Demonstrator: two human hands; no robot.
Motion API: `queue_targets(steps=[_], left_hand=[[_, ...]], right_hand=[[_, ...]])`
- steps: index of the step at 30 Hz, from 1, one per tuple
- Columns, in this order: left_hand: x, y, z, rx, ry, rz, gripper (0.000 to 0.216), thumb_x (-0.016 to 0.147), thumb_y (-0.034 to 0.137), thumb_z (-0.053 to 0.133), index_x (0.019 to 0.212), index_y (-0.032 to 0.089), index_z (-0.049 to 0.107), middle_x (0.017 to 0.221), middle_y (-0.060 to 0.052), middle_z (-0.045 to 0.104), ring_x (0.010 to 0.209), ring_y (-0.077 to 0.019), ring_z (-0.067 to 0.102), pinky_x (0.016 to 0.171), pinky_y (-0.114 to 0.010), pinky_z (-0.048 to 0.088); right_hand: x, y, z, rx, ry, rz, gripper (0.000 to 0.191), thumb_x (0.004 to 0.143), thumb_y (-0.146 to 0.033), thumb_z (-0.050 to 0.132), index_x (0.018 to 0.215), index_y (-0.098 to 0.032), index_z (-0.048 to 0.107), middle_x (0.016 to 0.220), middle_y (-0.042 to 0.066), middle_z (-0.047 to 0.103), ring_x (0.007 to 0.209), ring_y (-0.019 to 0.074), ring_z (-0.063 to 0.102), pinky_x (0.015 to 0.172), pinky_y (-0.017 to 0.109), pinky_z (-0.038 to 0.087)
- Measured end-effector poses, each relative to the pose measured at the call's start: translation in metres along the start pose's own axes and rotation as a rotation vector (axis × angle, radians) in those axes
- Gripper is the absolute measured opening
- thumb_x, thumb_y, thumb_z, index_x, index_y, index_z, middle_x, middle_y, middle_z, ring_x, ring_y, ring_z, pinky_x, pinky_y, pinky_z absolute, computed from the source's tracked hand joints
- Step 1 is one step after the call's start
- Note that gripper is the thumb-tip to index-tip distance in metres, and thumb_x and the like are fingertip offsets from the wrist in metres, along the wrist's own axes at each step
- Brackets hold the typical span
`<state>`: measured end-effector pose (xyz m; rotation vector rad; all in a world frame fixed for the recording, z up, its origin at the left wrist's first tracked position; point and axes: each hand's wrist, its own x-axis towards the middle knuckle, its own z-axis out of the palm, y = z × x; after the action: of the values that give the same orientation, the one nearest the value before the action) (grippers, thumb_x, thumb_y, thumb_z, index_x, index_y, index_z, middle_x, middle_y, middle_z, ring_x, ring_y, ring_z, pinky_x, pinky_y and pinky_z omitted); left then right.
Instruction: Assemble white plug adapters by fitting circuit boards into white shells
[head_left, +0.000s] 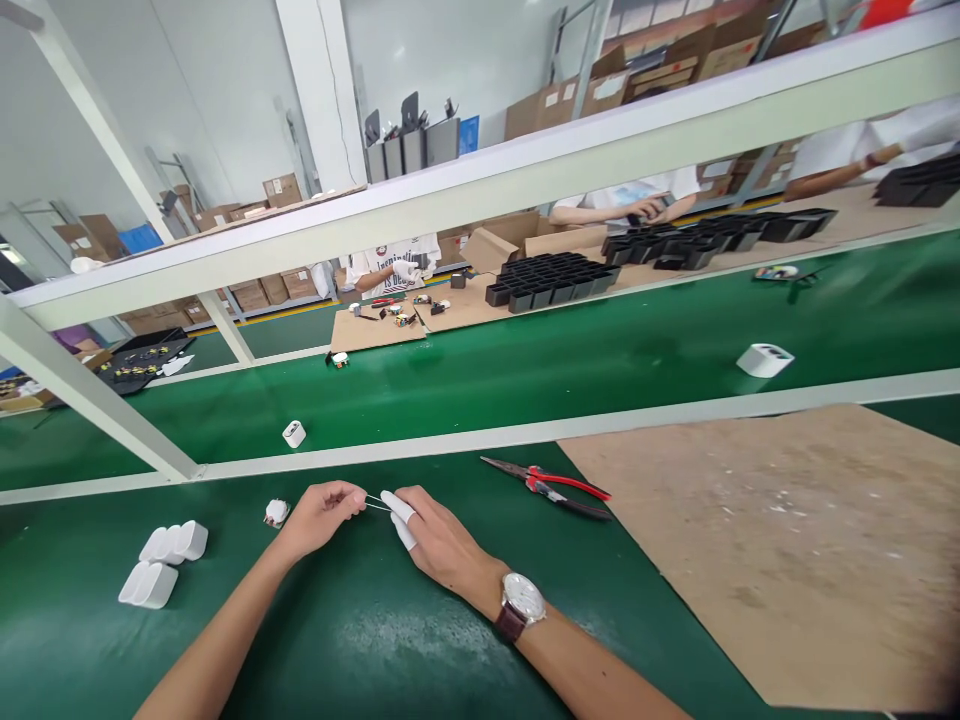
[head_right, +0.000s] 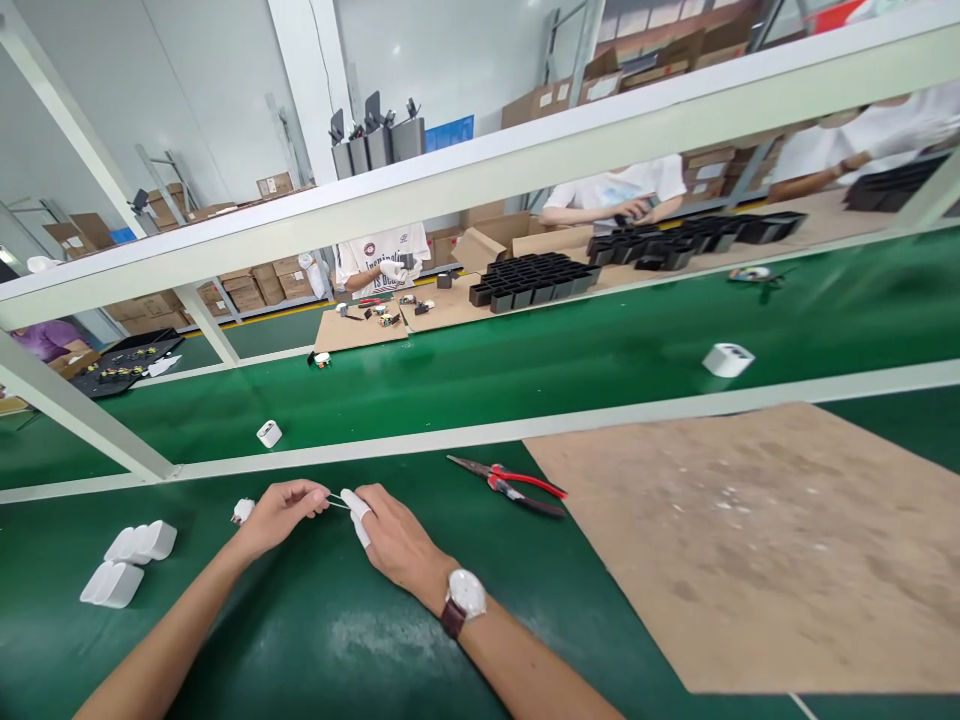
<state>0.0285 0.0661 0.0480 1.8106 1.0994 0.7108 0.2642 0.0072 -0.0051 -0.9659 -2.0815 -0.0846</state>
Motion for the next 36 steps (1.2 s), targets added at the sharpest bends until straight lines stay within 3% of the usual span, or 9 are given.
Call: queue_targets(steps=[4, 8, 15, 21, 25, 28, 32, 34, 36], left_hand=[[-0.002, 0.004, -0.001, -0.038, -0.035, 0.007, 0.032, 0.09, 0.05, 0.075, 0.091, 0.019, 0.082, 0.086, -0.007, 0.077, 0.079, -0.0207, 0.068, 0.075, -0.03, 0.053], [-0.006, 0.007, -0.003, -0.04, 0.016, 0.02, 0.026, 0.087, 0.044, 0.078, 0.079, 0.019, 0.08, 0.079, -0.005, 0.074, 0.075, -0.0196, 0.064, 0.073, -0.029, 0.049], [-0.019, 0.007, -0.018, -0.09, 0.15, -0.026, 0.027, 0.089, 0.046, 0.075, 0.083, 0.02, 0.078, 0.082, -0.004, 0.071, 0.073, -0.0182, 0.061, 0.072, -0.028, 0.05], [-0.029, 0.0, 0.001, -0.114, 0.096, -0.034, 0.029, 0.084, 0.048, 0.082, 0.095, 0.021, 0.083, 0.087, -0.006, 0.076, 0.078, -0.0208, 0.067, 0.074, -0.031, 0.054], [-0.03, -0.002, 0.006, -0.096, 0.14, -0.004, 0.032, 0.086, 0.051, 0.079, 0.081, 0.02, 0.079, 0.076, -0.005, 0.071, 0.071, -0.019, 0.064, 0.069, -0.03, 0.053], [-0.029, 0.002, -0.017, -0.052, 0.242, 0.003, 0.035, 0.091, 0.053, 0.072, 0.081, 0.02, 0.076, 0.074, -0.003, 0.069, 0.069, -0.0185, 0.063, 0.07, -0.03, 0.054], [-0.022, 0.003, -0.07, 0.061, 0.398, 0.003, 0.032, 0.091, 0.05, 0.072, 0.079, 0.02, 0.073, 0.08, -0.005, 0.069, 0.084, -0.0233, 0.068, 0.081, -0.034, 0.055], [-0.021, 0.001, -0.097, 0.18, 0.482, 0.027, 0.03, 0.084, 0.046, 0.078, 0.101, 0.021, 0.076, 0.108, -0.009, 0.073, 0.106, -0.0284, 0.068, 0.092, -0.039, 0.055], [-0.025, -0.001, -0.121, 0.355, 0.549, 0.056, 0.054, 0.081, 0.045, 0.079, 0.129, 0.022, 0.068, 0.135, -0.013, 0.066, 0.121, -0.0322, 0.065, 0.098, -0.045, 0.055]], right_hand=[[0.001, -0.003, -0.002, 0.016, -0.008, -0.05, 0.041, 0.106, -0.008, 0.041, 0.146, -0.014, 0.045, 0.119, 0.015, 0.062, 0.102, 0.0263, 0.061, 0.085, 0.042, 0.063], [0.001, -0.006, -0.001, 0.025, -0.02, -0.071, 0.045, 0.106, -0.007, 0.041, 0.15, -0.013, 0.041, 0.119, 0.015, 0.063, 0.102, 0.0261, 0.061, 0.084, 0.041, 0.063], [-0.001, -0.005, 0.002, 0.023, -0.019, -0.003, 0.048, 0.105, -0.008, 0.04, 0.152, -0.015, 0.041, 0.122, 0.016, 0.063, 0.105, 0.0268, 0.064, 0.084, 0.042, 0.064], [0.001, -0.009, -0.001, 0.049, -0.025, -0.031, 0.053, 0.106, -0.011, 0.041, 0.158, -0.018, 0.035, 0.121, 0.015, 0.064, 0.105, 0.026, 0.065, 0.085, 0.041, 0.064], [-0.001, -0.006, 0.001, 0.009, -0.065, -0.045, 0.051, 0.105, -0.009, 0.039, 0.156, -0.016, 0.037, 0.12, 0.014, 0.064, 0.103, 0.0261, 0.064, 0.083, 0.04, 0.064], [-0.005, 0.008, 0.005, -0.13, -0.081, 0.048, 0.047, 0.1, -0.005, 0.041, 0.145, -0.014, 0.048, 0.119, 0.015, 0.064, 0.103, 0.027, 0.063, 0.086, 0.041, 0.062], [-0.011, 0.026, 0.009, -0.245, -0.094, 0.126, 0.039, 0.091, 0.001, 0.044, 0.12, -0.016, 0.063, 0.109, 0.013, 0.064, 0.096, 0.0287, 0.061, 0.085, 0.045, 0.059], [-0.012, 0.03, 0.009, -0.261, -0.095, 0.137, 0.037, 0.09, 0.001, 0.045, 0.115, -0.016, 0.065, 0.104, 0.013, 0.065, 0.093, 0.0291, 0.06, 0.082, 0.045, 0.057], [-0.013, 0.031, 0.009, -0.276, -0.091, 0.14, 0.036, 0.092, 0.0, 0.046, 0.118, -0.015, 0.065, 0.105, 0.014, 0.065, 0.094, 0.0297, 0.06, 0.08, 0.045, 0.055]])
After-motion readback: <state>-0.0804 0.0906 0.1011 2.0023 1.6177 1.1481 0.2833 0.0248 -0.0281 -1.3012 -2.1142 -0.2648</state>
